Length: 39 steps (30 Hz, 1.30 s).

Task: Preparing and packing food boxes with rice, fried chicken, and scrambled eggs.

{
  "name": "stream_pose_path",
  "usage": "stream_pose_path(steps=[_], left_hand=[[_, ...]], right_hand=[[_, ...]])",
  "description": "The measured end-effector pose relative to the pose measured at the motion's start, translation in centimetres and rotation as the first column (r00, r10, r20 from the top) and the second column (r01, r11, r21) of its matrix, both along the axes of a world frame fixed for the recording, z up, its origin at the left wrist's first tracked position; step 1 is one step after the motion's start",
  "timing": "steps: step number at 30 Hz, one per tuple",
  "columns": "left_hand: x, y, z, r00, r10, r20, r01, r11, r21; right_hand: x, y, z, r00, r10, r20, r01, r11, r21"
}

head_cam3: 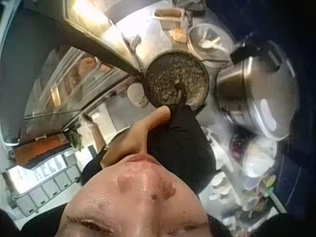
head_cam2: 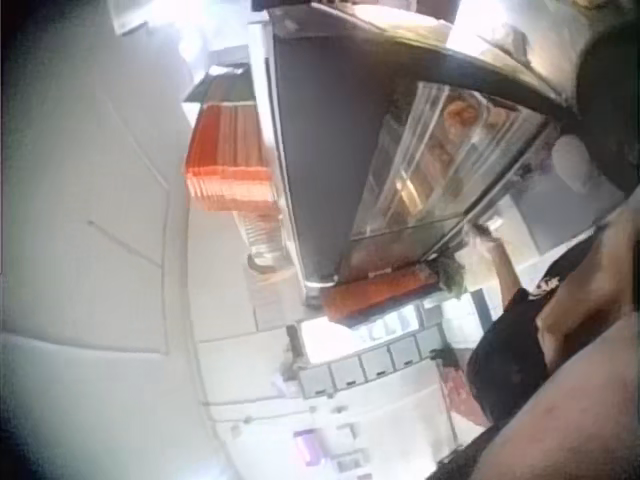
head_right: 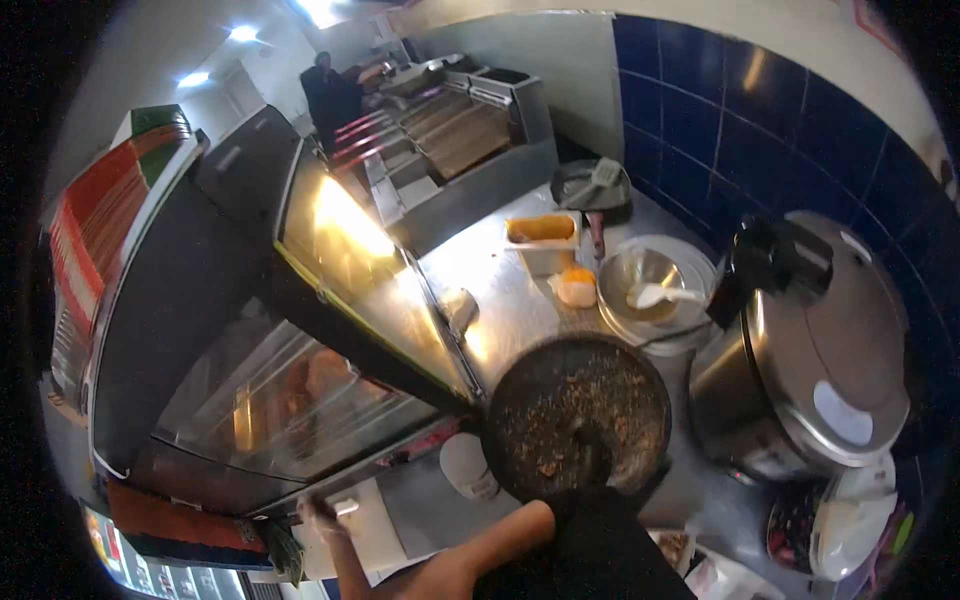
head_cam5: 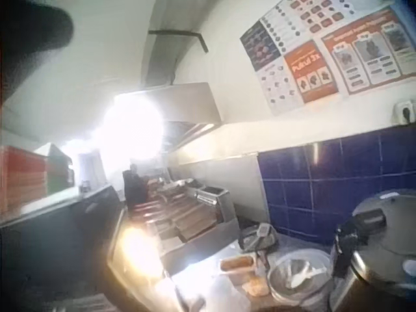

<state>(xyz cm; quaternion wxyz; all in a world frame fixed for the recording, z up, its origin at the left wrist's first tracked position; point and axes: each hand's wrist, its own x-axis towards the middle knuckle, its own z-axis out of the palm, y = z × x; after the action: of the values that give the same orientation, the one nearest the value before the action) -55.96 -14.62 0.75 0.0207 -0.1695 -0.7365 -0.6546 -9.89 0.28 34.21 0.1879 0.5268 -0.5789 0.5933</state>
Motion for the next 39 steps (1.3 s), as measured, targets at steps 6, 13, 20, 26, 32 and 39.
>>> stream_pose_path(steps=[6,13,20,26,32,39], left_hand=[[23.7,11.6,14.2,0.647,-0.741,0.181,0.656,0.662,0.363],[33.3,10.8,14.5,0.05,-0.935,0.351,0.848,0.226,0.48],[42.0,3.9,14.2,-0.388,-0.851,0.354,0.875,-0.22,0.43],[55.8,-1.6,12.8,-0.771,-0.551,0.32,0.636,-0.639,0.432],[70.3,-5.0,12.2,-0.717,-0.633,-0.293,0.691,-0.587,-0.422],[73.9,-6.1,11.1,-0.732,-0.608,-0.309,0.577,-0.311,-0.755]], right_hand=[[-1.7,-6.0,-1.1,0.99,-0.136,0.021,0.138,0.986,-0.089],[-3.3,-15.4,-0.9,0.871,-0.492,0.007,0.479,0.844,-0.241],[-3.7,-23.1,-0.7,0.693,-0.72,0.034,0.684,0.642,-0.345],[0.2,-28.4,-0.1,0.568,-0.821,0.062,0.779,0.511,-0.363],[8.1,-32.4,1.1,0.441,-0.889,0.127,0.889,0.413,-0.198],[17.8,-33.3,-2.3,0.399,-0.894,0.205,0.899,0.338,-0.278]])
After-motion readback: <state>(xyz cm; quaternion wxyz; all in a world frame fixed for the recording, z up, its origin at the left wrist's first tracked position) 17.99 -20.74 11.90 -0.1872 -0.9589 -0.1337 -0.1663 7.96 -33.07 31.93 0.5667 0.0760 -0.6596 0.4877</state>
